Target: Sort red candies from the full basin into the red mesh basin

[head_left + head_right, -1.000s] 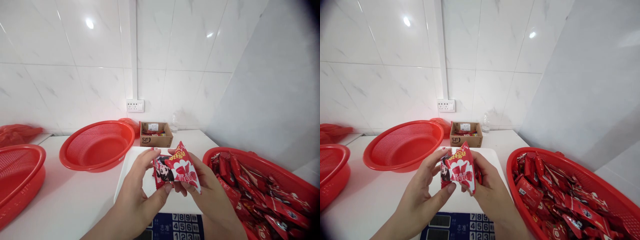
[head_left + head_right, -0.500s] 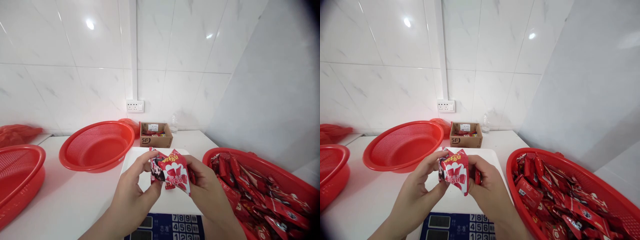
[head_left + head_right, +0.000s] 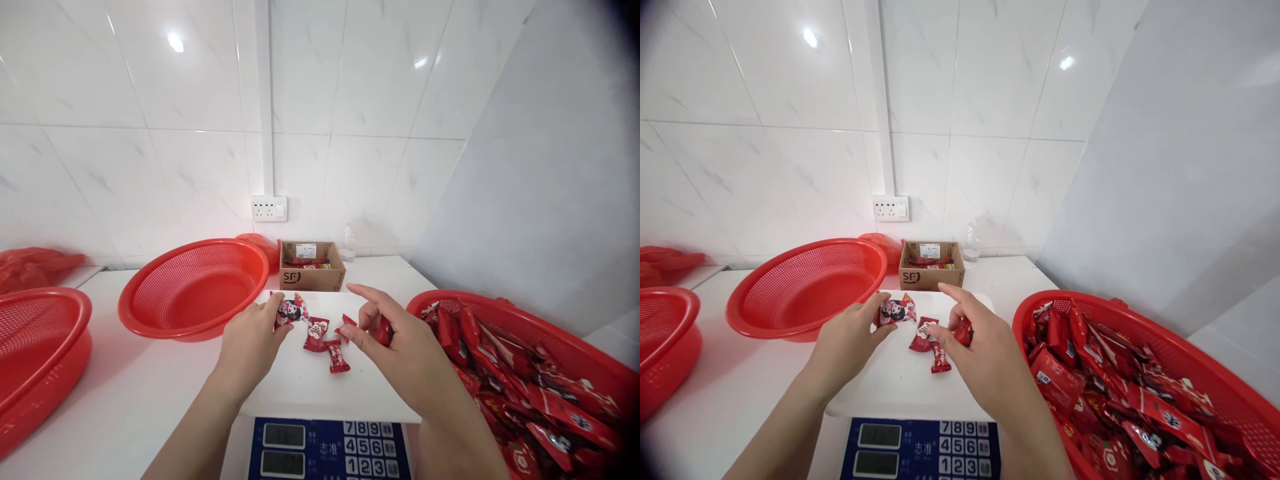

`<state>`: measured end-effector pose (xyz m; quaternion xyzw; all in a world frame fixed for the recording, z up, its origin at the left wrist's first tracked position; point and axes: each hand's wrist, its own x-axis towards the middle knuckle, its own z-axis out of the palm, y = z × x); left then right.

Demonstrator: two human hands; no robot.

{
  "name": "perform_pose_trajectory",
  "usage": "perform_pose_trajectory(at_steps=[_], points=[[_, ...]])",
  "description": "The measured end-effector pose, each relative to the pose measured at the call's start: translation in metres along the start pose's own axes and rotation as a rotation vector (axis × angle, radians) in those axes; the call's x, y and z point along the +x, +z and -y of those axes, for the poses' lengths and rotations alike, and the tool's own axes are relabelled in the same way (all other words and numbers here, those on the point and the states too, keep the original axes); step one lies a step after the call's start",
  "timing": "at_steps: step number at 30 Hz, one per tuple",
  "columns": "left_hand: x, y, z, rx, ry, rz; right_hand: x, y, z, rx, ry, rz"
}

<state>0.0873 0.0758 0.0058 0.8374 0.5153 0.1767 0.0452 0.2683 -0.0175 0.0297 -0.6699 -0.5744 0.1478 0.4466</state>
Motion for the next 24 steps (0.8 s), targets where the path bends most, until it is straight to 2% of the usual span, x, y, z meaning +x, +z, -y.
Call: perform_pose_trajectory(at_steps=[4,7,10,13,16,21,24], points=[[-0.003,-0.007,0.000,-0.099,-0.020,0.052,0.001,0.000,-0.001,0.005,-0.004,-0.031],[-0.009,-0.011,-0.005,-0.426,0.045,0.101,0.001,0.002,-0.002,-0.002,0.000,0.002],[-0.016,-0.012,-0.016,-0.796,0.190,0.260,-0.001,0.009,-0.002,-0.025,-0.093,0.164],[-0.022,-0.011,-0.025,-0.945,0.283,0.365,-0.003,0.019,0.000,-0.078,-0.205,0.324],[-0.023,-0.009,-0.028,-0.951,0.240,0.331,-0.005,0.024,0.001,-0.087,-0.205,0.347],[-0.023,-0.012,-0.021,-1.199,0.164,0.203,-0.009,0.014,-0.001,0.116,-0.210,0.176],[-0.025,-0.013,-0.018,-1.301,0.151,0.144,-0.011,0.007,-0.001,0.202,-0.205,0.126]])
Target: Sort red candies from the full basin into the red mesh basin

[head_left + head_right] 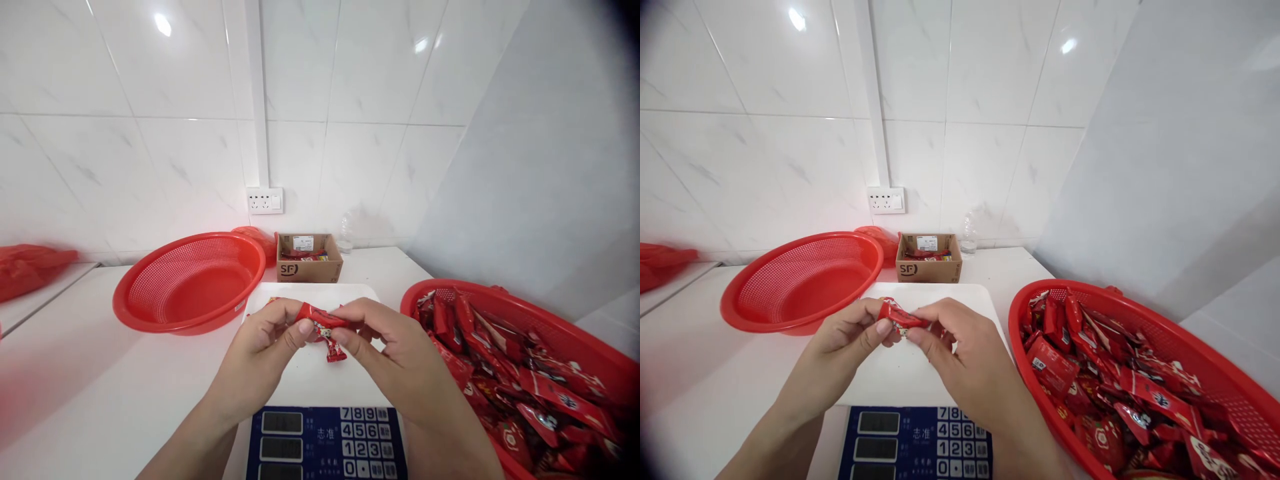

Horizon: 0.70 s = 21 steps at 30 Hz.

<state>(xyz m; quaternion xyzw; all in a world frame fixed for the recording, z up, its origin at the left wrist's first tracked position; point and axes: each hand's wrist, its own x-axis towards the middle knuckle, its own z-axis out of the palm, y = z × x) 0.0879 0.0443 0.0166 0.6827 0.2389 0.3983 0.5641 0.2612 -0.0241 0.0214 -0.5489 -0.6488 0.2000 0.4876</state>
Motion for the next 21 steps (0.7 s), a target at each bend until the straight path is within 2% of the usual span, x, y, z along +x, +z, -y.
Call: perform_pose_trajectory(at_steps=[4,7,10,17,21], points=[[-0.005,0.004,0.001,-0.171,0.025,0.076,-0.001,-0.001,0.003,0.095,0.007,-0.017],[-0.007,0.008,0.001,-0.291,0.028,0.169,0.000,0.001,0.005,0.202,0.017,0.048],[-0.008,0.010,0.000,-0.352,0.069,0.209,0.001,0.003,0.006,0.301,0.028,0.127],[-0.006,0.012,-0.001,-0.439,0.140,0.260,-0.004,0.005,0.006,0.419,0.093,0.249],[-0.008,0.010,-0.003,-0.335,0.164,0.268,-0.003,0.006,0.008,0.358,0.072,0.263]])
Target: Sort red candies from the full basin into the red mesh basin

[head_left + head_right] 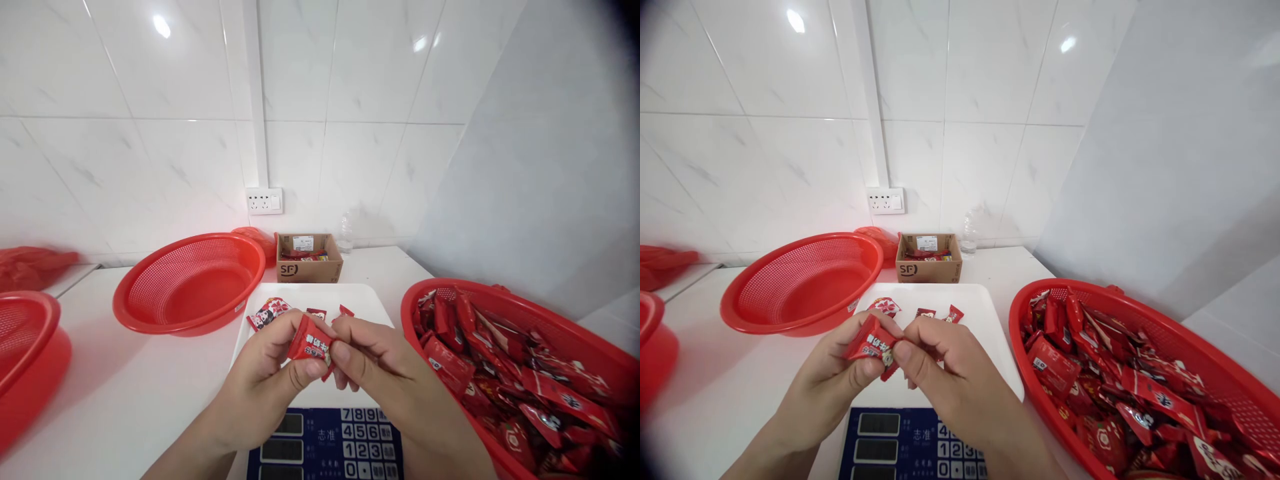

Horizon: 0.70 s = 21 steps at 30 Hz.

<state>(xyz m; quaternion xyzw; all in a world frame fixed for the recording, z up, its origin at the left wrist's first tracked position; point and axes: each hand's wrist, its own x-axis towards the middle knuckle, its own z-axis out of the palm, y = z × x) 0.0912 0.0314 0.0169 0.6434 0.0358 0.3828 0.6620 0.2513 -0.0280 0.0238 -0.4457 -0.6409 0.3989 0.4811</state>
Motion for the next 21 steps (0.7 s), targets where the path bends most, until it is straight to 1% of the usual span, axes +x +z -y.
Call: perform_pose_trajectory(at_steps=[2,3,5,6,7,9,11,13,15,18,21], points=[[-0.0008,-0.0006,-0.0012,0.114,0.004,-0.054,0.0015,0.0011,0.0008,-0.070,-0.027,-0.038],[-0.0012,-0.0009,-0.0014,0.191,0.005,-0.095,0.0021,0.0017,0.0007,-0.104,-0.050,-0.089],[-0.0016,-0.0015,-0.0005,0.349,0.021,-0.185,0.0026,0.0029,-0.0007,-0.160,-0.130,-0.217],[-0.0016,-0.0018,0.0004,0.417,0.032,-0.218,0.0025,0.0033,-0.0019,-0.186,-0.181,-0.263],[-0.0015,-0.0019,0.0015,0.475,0.039,-0.241,0.0023,0.0036,-0.0032,-0.213,-0.232,-0.282],[-0.0012,-0.0021,0.0034,0.578,0.046,-0.267,0.0015,0.0039,-0.0054,-0.276,-0.291,-0.240],[-0.0009,-0.0021,0.0043,0.704,0.063,-0.276,0.0009,0.0039,-0.0066,-0.339,-0.291,-0.193],[-0.0008,-0.0023,0.0038,0.832,0.115,-0.267,0.0009,0.0038,-0.0066,-0.381,-0.298,-0.190],[-0.0011,-0.0023,0.0024,0.924,0.166,-0.236,0.0016,0.0039,-0.0059,-0.389,-0.342,-0.196],[-0.0023,-0.0015,0.0004,0.980,0.182,-0.224,0.0034,0.0042,-0.0052,-0.363,-0.415,-0.216],[-0.0038,-0.0002,-0.0001,0.976,0.207,-0.269,0.0045,0.0047,-0.0060,-0.336,-0.417,-0.251]])
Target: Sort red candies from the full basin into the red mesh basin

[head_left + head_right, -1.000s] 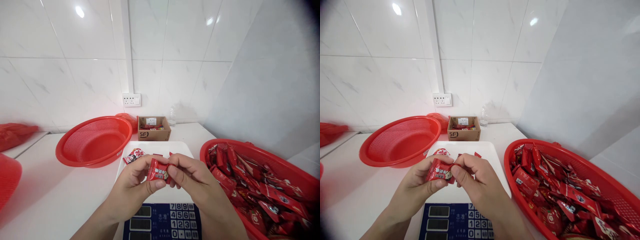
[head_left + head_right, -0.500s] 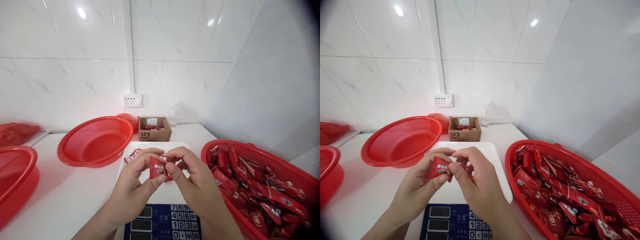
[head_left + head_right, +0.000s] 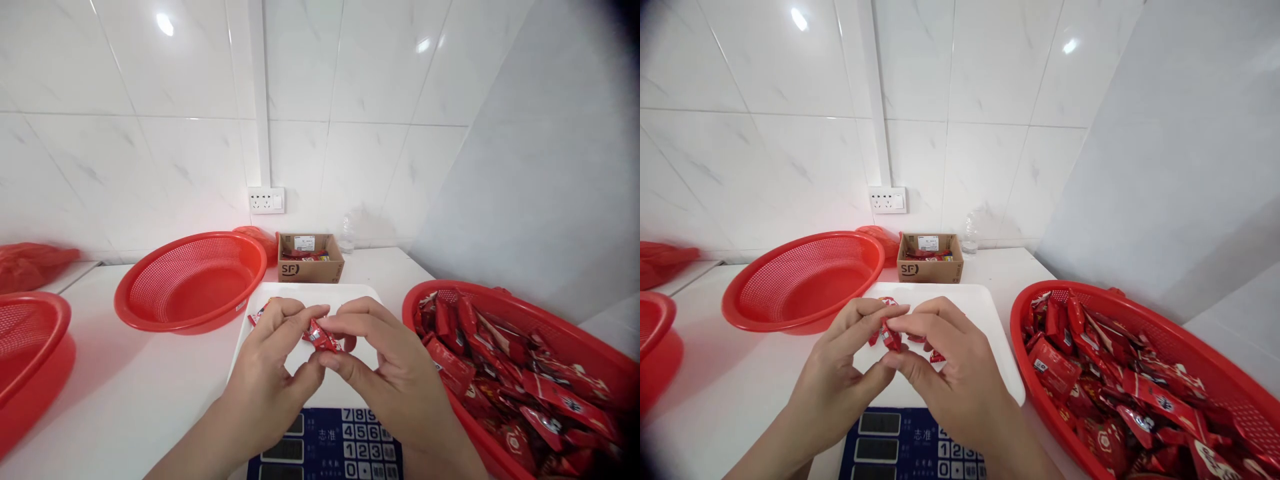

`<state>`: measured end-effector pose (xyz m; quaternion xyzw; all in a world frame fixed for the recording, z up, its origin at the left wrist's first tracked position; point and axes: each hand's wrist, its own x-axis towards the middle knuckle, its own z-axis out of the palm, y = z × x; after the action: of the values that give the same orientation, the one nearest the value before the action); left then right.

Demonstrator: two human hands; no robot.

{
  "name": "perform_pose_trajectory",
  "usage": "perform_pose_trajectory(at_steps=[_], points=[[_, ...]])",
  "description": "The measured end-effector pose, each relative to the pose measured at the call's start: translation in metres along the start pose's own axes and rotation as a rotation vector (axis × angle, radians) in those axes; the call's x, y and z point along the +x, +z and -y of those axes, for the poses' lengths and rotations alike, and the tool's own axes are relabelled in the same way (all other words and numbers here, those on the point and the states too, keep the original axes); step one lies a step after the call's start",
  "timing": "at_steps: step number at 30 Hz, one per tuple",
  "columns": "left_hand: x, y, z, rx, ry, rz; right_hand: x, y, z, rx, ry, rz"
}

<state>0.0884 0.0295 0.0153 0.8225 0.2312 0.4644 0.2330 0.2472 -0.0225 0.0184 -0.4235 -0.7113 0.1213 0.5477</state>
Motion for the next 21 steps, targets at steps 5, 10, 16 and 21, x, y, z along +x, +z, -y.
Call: perform_pose_trajectory(at_steps=[5,10,16,21], points=[[-0.003,0.001,-0.002,-0.216,-0.134,-0.033,-0.002,0.001,-0.002,0.020,0.061,0.043],[-0.005,0.003,-0.007,-0.542,-0.212,-0.027,-0.001,0.001,-0.002,0.035,0.059,0.079],[-0.009,0.002,-0.005,-0.389,-0.182,0.011,0.001,0.004,-0.002,0.078,0.033,-0.038],[-0.011,-0.008,-0.009,-0.445,-0.149,-0.293,0.004,-0.006,-0.006,-0.001,0.156,-0.091]])
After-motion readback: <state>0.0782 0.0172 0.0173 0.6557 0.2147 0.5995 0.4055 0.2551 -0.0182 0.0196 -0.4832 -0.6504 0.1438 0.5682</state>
